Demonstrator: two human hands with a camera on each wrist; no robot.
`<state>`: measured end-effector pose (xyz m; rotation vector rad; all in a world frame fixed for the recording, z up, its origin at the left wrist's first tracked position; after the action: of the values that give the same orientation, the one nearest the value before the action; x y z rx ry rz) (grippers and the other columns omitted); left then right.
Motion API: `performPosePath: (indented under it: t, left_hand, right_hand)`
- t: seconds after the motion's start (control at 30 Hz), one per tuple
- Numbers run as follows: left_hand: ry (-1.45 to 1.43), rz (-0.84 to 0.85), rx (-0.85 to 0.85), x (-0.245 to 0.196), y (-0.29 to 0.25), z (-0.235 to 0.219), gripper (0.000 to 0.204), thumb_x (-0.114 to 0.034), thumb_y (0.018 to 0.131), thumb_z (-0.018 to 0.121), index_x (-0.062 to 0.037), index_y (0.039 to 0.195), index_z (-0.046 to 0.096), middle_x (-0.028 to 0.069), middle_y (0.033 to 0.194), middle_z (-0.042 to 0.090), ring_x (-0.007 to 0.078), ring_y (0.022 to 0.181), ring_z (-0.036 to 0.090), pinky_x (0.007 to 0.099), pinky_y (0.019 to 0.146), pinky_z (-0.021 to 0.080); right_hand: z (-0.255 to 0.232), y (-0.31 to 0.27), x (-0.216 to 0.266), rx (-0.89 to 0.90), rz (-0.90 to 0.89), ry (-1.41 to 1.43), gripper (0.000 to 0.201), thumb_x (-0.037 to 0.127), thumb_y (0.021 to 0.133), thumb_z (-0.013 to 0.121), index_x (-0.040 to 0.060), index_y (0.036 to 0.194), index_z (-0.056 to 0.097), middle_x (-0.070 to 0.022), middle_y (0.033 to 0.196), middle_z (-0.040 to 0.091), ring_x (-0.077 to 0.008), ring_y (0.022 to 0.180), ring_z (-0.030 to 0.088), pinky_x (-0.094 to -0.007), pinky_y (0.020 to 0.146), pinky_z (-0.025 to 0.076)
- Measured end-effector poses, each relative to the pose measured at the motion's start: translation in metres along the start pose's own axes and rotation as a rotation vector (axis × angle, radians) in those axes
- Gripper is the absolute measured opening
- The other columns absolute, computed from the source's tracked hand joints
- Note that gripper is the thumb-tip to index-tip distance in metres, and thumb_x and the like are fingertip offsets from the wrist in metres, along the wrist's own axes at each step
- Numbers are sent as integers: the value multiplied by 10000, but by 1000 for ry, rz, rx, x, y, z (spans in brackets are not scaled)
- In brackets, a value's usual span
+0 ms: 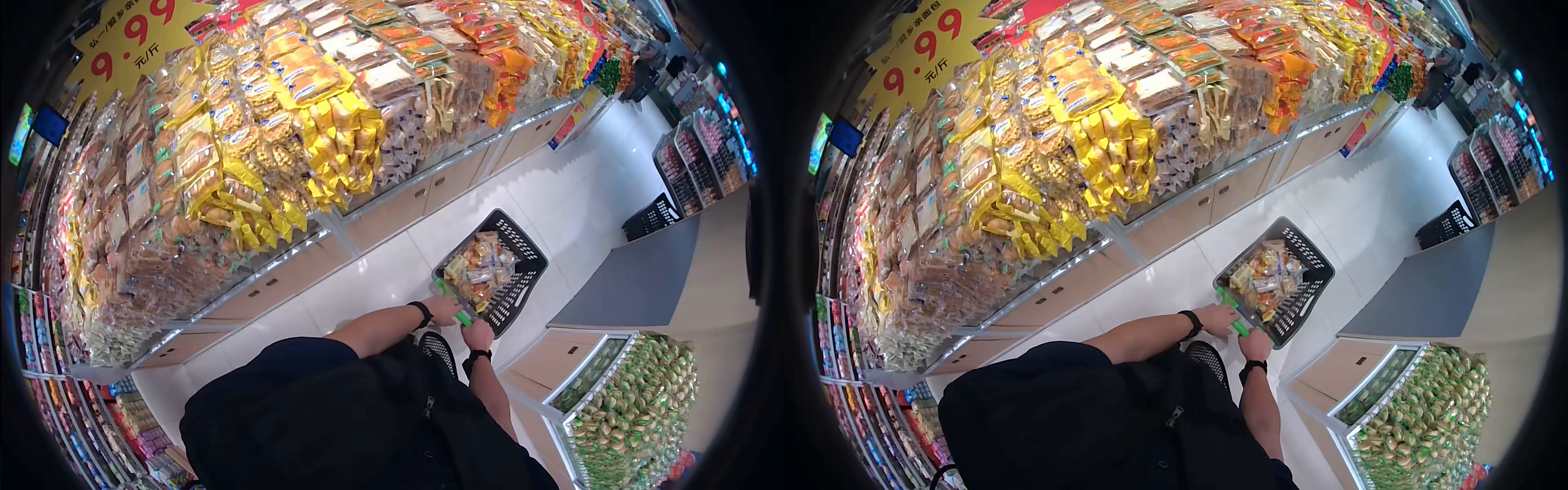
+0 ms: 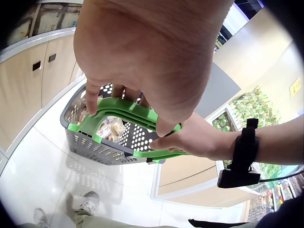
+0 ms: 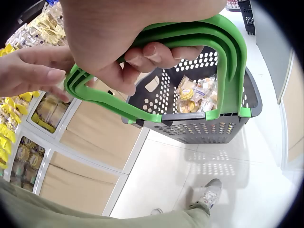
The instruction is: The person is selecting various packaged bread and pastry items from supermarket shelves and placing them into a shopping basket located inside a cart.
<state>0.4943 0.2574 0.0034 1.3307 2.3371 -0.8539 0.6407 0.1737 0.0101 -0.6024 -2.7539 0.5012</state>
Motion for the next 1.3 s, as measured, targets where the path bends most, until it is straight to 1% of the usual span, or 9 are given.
performPosePath:
  t: [0.17, 0.43, 0.53, 0.6, 0.7, 0.9, 1.0, 1.13, 1.3]
  left_hand:
    - [-239, 157, -90, 34, -62, -9, 496, -352, 849, 647, -25, 1214, 568, 179, 1202, 578, 362, 1170, 537, 452, 969, 473]
    - [-186, 193, -36, 79, -148, -1, 481, -435, 899, 601, -40, 1173, 594, 173, 1158, 587, 353, 1136, 549, 451, 954, 472]
    - [-286, 175, -95, 87, -185, 18, 369, -371, 872, 597, -28, 1002, 635, 181, 1071, 605, 324, 1110, 561, 459, 896, 464]
    - [-94, 158, -148, 101, -201, 38, 330, -339, 867, 612, -88, 1081, 626, 129, 1098, 608, 282, 1124, 579, 571, 840, 479]
    - [19, 198, -242, 107, -218, 57, 283, -262, 804, 636, -112, 1044, 623, 109, 1065, 626, 257, 1084, 607, 579, 808, 461]
    - [89, 186, -255, 100, -203, 50, 141, -197, 738, 652, -106, 843, 679, 100, 861, 684, 306, 868, 670, 492, 794, 451]
    - [217, 114, -118, 93, -187, 50, 112, -196, 740, 672, -111, 800, 711, 113, 796, 689, 296, 783, 686, 515, 821, 466]
    - [209, 135, -100, 84, -174, 34, 117, -204, 730, 682, -99, 767, 718, 115, 783, 698, 298, 762, 700, 510, 785, 500]
    - [184, 122, 165, 71, -152, 26, 170, -215, 726, 669, -88, 814, 738, 152, 844, 726, 321, 823, 721, 449, 683, 563]
  right_hand:
    - [39, -33, 48, -27, 70, -11, 304, 359, 768, 686, 135, 957, 765, -190, 881, 721, -375, 858, 702, -487, 774, 563]
    - [82, -88, 135, -64, 174, 135, 361, 408, 749, 719, 122, 967, 750, -191, 854, 713, -396, 843, 689, -503, 760, 545]
    - [103, -113, 154, -45, 116, 166, 393, 449, 748, 736, 91, 911, 738, -188, 839, 702, -398, 833, 678, -507, 734, 529]
    - [118, -128, 159, -3, 96, 208, 397, 459, 752, 733, 87, 890, 736, -189, 827, 698, -397, 821, 673, -506, 727, 523]
    - [124, -144, 173, 56, 2, 299, 423, 497, 766, 716, 81, 842, 732, -196, 810, 687, -394, 800, 660, -499, 718, 508]
    - [119, -143, 170, 82, 34, 279, 446, 552, 781, 683, 116, 855, 737, -181, 833, 694, -385, 819, 667, -492, 737, 521]
    - [100, -143, 172, 119, 50, 274, 430, 557, 787, 682, 138, 869, 740, -156, 820, 704, -367, 820, 686, -491, 746, 536]
    - [87, -134, 164, 121, 59, 218, 414, 549, 778, 695, 151, 877, 749, -142, 817, 710, -351, 791, 689, -478, 735, 546]
    - [75, -127, 155, 117, 68, 216, 404, 537, 757, 700, 143, 836, 749, -147, 793, 706, -352, 777, 688, -479, 726, 546]
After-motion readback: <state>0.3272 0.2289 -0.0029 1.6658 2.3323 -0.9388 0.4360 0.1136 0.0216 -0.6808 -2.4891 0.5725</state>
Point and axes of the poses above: each hand's wrist, its own y-axis towards the middle knuckle, its own z-axis out of the palm, x = y × z, the point moved 3 cm from there along y, towards the middle knuckle
